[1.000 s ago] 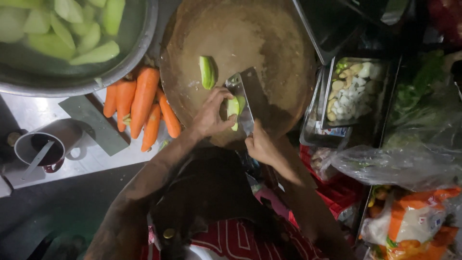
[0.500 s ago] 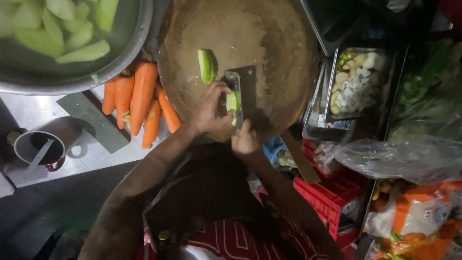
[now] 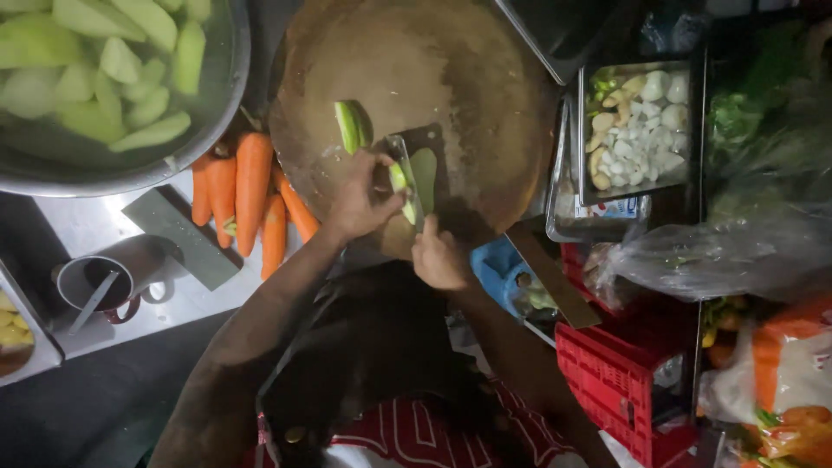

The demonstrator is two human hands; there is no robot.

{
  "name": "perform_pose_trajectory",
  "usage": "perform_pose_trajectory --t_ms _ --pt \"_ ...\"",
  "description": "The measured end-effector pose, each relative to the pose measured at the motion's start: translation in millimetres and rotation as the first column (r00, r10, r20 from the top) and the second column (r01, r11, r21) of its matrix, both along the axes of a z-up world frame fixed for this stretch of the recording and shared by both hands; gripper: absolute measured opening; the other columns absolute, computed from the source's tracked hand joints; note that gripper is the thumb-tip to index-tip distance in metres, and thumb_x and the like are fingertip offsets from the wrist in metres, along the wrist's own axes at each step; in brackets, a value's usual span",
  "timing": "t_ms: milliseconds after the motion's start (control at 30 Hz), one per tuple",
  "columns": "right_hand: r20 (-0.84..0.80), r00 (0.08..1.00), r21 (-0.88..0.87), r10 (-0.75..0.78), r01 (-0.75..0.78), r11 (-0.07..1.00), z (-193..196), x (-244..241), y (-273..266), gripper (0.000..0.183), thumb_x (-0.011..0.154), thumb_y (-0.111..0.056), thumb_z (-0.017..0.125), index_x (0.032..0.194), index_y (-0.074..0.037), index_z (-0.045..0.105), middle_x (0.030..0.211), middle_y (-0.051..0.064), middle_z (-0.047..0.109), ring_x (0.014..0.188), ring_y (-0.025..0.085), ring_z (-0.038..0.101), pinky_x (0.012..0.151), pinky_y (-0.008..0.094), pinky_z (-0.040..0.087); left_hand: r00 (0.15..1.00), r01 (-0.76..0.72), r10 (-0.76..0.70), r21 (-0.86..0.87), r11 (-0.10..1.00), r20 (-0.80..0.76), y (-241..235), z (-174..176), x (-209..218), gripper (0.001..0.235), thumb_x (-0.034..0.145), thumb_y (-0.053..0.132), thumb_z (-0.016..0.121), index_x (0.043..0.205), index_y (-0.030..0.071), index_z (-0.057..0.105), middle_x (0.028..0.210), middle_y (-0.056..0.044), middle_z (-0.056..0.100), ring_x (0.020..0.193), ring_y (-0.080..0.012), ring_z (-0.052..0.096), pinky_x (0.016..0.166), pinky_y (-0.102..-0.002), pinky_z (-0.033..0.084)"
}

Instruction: The person chops a green vegetable, likely a cucumber or zucchini, into small pieces using a large cleaver on a round wooden cutting board. The chopped pieces are periodically swept into a metal tray. Other vegetables, including carrots and potatoes, are visible in the background.

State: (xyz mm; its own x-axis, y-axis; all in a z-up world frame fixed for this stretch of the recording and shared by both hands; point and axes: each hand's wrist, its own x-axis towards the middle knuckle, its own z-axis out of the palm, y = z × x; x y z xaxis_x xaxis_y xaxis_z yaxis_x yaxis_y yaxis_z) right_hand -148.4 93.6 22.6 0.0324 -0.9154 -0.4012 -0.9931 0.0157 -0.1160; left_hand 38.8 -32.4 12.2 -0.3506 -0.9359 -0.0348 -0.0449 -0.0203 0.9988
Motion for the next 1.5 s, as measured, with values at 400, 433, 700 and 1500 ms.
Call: perform_pose_trajectory --t_ms 400,433,700,1500 --pt "0.174 0.965 -0.079 -0.196 0.213 0.974 4 -51 19 0.042 0.099 -0.029 0.05 0.131 -0.002 0.05 0.071 0.029 0.066 0.07 0.054 0.069 0.061 0.059 0.054 0.875 -0.184 0.032 0.27 0.945 0.483 11 2 5 0.053 0.079 0.03 0.076 0.129 0.024 0.06 0.117 -0.017 0.072 0.112 -0.0416 0.069 0.1 -0.051 0.055" --pt "0.215 0.953 -0.085 -0.212 0.235 0.968 12 -51 15 0.042 0.099 -0.028 0.05 0.13 0.0 0.05 0.07 0.031 0.063 0.068 0.056 0.067 0.058 0.059 0.053 0.906 -0.182 0.063 0.251 0.951 0.418 13 -6 0 0.054 0.078 0.027 0.078 0.128 0.018 0.06 0.12 -0.019 0.068 0.114 -0.0438 0.067 0.1 -0.052 0.055" --pt "0.157 0.984 -0.145 -0.084 0.107 0.984 18 -57 16 0.04 0.098 -0.03 0.054 0.128 -0.002 0.052 0.071 0.031 0.065 0.072 0.053 0.07 0.061 0.059 0.055 0.692 0.024 -0.093 0.105 0.994 0.716 11 12 -3 0.051 0.085 0.035 0.072 0.133 0.021 0.058 0.148 -0.016 0.044 0.102 -0.0507 0.07 0.091 -0.058 0.06" --pt "0.093 0.995 0.069 -0.024 0.017 0.997 43 -27 -42 0.042 0.092 -0.022 0.051 0.127 0.001 0.045 0.077 0.025 0.073 0.076 0.044 0.075 0.062 0.056 0.059 0.844 0.311 -0.01 -0.474 0.823 0.537 2 -9 11 0.038 0.091 0.04 0.067 0.104 0.004 0.071 0.111 -0.015 0.068 0.112 -0.0333 0.063 0.099 -0.043 0.05"
